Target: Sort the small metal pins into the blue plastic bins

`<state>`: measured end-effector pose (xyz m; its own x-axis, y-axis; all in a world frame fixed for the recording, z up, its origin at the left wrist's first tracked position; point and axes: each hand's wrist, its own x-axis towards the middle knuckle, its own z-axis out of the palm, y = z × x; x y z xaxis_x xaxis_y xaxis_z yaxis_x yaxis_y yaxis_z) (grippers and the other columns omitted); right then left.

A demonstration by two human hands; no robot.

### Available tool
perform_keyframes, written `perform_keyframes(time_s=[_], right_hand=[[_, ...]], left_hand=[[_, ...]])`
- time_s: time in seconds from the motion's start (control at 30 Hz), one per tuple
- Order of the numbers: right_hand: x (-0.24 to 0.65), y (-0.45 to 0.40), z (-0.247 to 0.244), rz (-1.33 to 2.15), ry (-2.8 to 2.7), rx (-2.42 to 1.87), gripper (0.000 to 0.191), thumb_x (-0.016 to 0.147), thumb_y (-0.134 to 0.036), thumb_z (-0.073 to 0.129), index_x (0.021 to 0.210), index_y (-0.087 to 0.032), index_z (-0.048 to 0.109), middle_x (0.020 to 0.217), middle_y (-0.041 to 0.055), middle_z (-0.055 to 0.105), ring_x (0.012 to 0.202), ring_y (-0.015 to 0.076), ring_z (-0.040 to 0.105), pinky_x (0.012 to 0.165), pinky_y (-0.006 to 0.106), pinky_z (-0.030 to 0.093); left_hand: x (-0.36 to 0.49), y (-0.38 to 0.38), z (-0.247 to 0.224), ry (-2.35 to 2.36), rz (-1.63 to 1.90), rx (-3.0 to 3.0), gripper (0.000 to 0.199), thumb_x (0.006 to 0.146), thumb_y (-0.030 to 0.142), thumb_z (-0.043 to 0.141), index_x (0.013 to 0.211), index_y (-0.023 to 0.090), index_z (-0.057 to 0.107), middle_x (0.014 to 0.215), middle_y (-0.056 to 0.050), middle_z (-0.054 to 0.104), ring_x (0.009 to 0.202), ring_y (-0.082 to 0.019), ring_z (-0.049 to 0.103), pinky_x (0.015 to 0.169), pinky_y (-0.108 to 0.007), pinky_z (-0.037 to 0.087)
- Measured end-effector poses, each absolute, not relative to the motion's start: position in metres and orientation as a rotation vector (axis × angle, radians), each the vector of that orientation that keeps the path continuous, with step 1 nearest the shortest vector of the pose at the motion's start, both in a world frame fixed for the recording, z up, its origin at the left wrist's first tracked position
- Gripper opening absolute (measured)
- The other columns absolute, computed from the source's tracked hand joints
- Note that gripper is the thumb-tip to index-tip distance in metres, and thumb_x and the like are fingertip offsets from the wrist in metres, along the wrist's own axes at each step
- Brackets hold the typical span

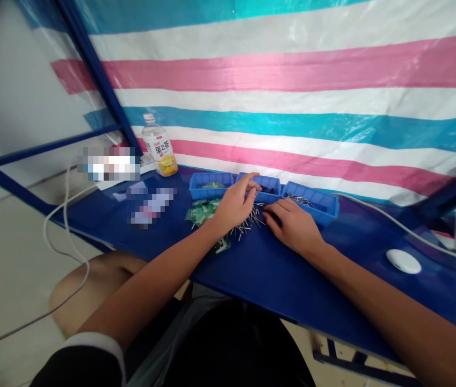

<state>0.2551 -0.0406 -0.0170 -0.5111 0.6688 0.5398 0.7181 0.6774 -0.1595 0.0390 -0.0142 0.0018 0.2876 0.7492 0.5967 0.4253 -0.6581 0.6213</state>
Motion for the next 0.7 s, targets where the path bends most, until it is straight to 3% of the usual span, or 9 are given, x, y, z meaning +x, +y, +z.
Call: perform_keyframes(time_s=[0.07,0.13,0.43,0.7], right_hand=[[0.255,-0.041,-0.020,-0.227,-2.398,-1.021,0.027,0.105,-0.034,0.058,0.122,-0.022,0.075,0.118,0.0130,0.077,0.110,0.0340,0.069,0.106,0.055,0.054],[0.255,-0.039,-0.022,-0.305,-2.432,-1.045,0.029,0.105,-0.032,0.058,0.125,-0.020,0.075,0.119,0.0146,0.077,0.110,0.0352,0.068,0.109,0.058,0.052],[0.262,-0.035,-0.025,-0.235,-2.476,-1.058,0.029,0.104,-0.023,0.054,0.121,-0.021,0.077,0.111,0.0141,0.077,0.102,0.0335,0.069,0.092,0.051,0.059],[0.267,-0.030,-0.024,-0.116,-2.486,-0.950,0.028,0.103,-0.020,0.054,0.117,-0.023,0.078,0.114,0.0119,0.079,0.106,0.0318,0.071,0.093,0.049,0.060]], left_hand=[[0.039,-0.015,0.002,1.061,1.305,2.235,0.044,0.106,0.013,0.046,0.149,0.022,0.050,0.125,-0.011,0.075,0.115,-0.025,0.071,0.110,-0.045,0.054],[0.039,-0.016,0.002,1.051,1.303,2.245,0.043,0.106,0.015,0.047,0.149,0.021,0.050,0.125,-0.011,0.075,0.115,-0.025,0.071,0.108,-0.045,0.055],[0.041,-0.015,0.000,1.042,1.285,2.226,0.046,0.105,0.016,0.051,0.150,0.023,0.050,0.124,-0.011,0.074,0.112,-0.025,0.072,0.104,-0.045,0.059],[0.044,-0.018,0.000,1.046,1.257,2.258,0.043,0.105,0.018,0.052,0.148,0.020,0.052,0.122,-0.010,0.076,0.106,-0.023,0.073,0.097,-0.042,0.059]])
